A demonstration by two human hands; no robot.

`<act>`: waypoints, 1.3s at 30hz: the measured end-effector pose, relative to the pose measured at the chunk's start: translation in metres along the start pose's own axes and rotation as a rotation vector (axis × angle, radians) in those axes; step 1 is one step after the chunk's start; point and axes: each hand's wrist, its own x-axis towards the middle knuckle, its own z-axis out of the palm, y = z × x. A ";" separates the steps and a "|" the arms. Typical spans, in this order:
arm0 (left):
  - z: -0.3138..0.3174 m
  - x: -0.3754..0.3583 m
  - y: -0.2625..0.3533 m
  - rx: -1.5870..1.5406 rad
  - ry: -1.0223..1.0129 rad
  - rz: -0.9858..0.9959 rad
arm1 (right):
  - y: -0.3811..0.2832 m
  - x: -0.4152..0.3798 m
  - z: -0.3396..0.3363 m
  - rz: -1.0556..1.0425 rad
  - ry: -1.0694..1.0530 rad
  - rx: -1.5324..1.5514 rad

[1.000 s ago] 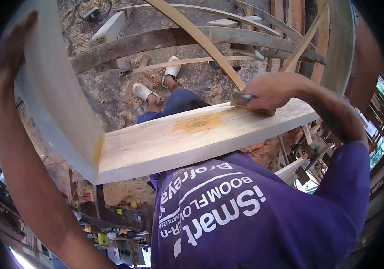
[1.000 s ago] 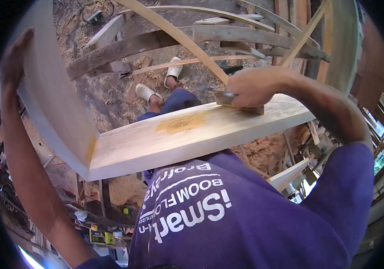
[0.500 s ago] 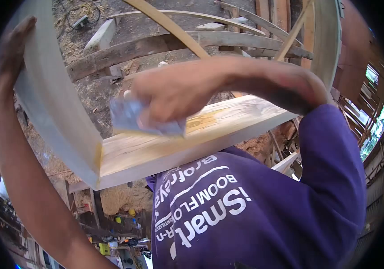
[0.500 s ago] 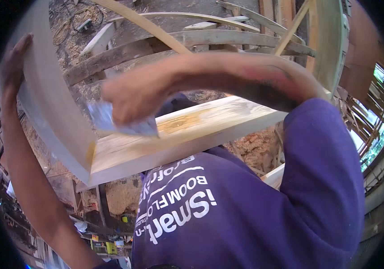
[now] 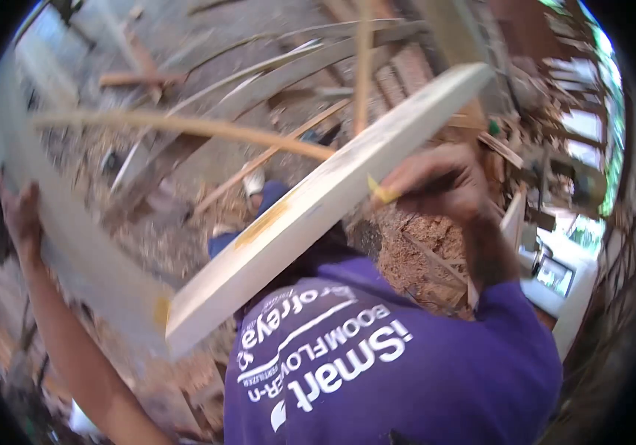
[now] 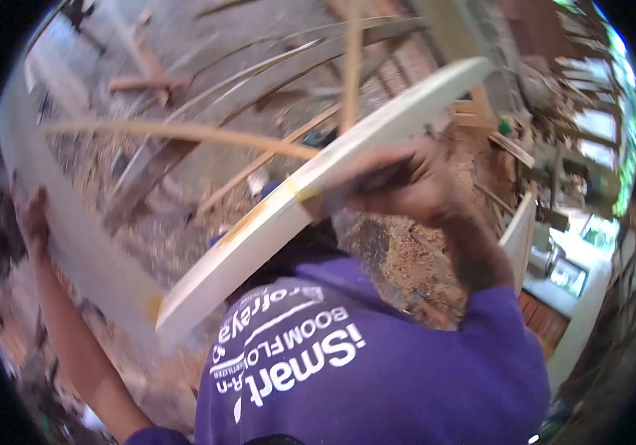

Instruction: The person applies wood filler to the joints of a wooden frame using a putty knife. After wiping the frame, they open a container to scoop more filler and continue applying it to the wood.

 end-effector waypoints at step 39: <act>-0.011 0.022 0.080 -0.193 -0.007 -0.273 | 0.078 -0.049 0.078 -0.368 0.255 -1.453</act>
